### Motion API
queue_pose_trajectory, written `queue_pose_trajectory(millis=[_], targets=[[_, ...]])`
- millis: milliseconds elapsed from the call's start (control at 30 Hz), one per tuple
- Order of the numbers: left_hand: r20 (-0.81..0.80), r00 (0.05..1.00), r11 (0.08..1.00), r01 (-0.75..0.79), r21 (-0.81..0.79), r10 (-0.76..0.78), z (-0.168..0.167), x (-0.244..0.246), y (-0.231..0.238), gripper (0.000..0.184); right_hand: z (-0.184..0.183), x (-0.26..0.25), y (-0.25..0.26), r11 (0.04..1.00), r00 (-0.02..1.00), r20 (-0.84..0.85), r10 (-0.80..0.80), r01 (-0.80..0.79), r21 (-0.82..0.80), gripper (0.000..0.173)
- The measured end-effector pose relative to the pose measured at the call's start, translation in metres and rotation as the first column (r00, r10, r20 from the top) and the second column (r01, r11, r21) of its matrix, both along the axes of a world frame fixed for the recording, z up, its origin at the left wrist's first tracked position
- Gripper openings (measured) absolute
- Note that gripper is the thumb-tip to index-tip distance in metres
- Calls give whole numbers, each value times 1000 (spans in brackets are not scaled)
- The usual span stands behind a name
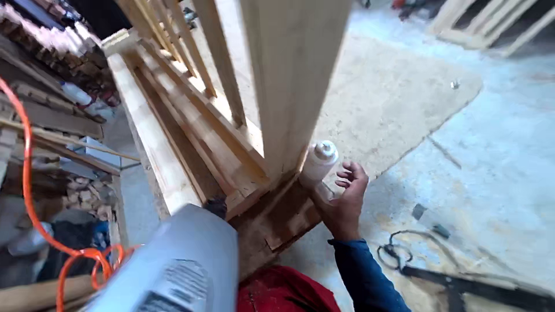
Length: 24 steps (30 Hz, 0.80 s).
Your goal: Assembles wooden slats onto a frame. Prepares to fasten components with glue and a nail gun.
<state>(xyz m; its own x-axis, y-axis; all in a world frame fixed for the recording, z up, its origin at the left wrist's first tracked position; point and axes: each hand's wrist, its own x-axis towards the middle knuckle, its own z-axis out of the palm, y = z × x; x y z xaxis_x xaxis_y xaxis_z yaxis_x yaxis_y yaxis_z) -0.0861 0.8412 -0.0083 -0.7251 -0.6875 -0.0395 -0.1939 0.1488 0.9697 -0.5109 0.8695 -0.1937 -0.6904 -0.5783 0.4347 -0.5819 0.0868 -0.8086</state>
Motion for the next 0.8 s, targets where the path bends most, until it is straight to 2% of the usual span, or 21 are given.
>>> queue_pose_trajectory(millis=[33,67,100,167,233,333,433,500,600,667,733,800], targets=[[42,990,979,136,-152,-131,-11,17,-10,47,1,-12,-9,998,1000,4,26,-26,65,113],[213,974,967,128,-222,-81,-2,13,-10,51,4,-24,-18,989,997,8,71,-72,130,116],[376,927,974,94,-206,-10,7,2,-5,55,6,-34,-26,974,993,11,122,-122,189,113],[575,817,992,50,-117,27,11,-13,8,61,10,-52,-39,959,979,-22,203,-194,209,88],[641,764,987,41,-155,69,3,-17,23,64,16,-72,-49,961,965,-47,256,-249,119,74],[606,756,917,18,-398,248,-12,-36,45,66,32,-114,-72,961,965,-6,264,-262,83,87],[512,735,707,63,-704,444,-30,-71,56,61,25,-153,-103,922,932,25,361,-361,141,91],[462,719,587,93,-804,519,-48,-94,60,54,16,-169,-113,882,898,41,438,-438,173,89],[430,714,526,102,-845,552,-64,-125,67,47,24,-190,-115,821,850,75,522,-524,226,96],[405,717,517,72,-853,568,-71,-141,68,43,49,-211,-117,777,792,-52,608,-581,243,102],[372,705,505,23,-863,603,-79,-153,70,42,92,-231,-133,741,671,-326,666,-644,189,81],[359,688,499,-6,-866,631,-86,-162,72,42,140,-241,-164,724,494,-598,631,-652,225,61]])
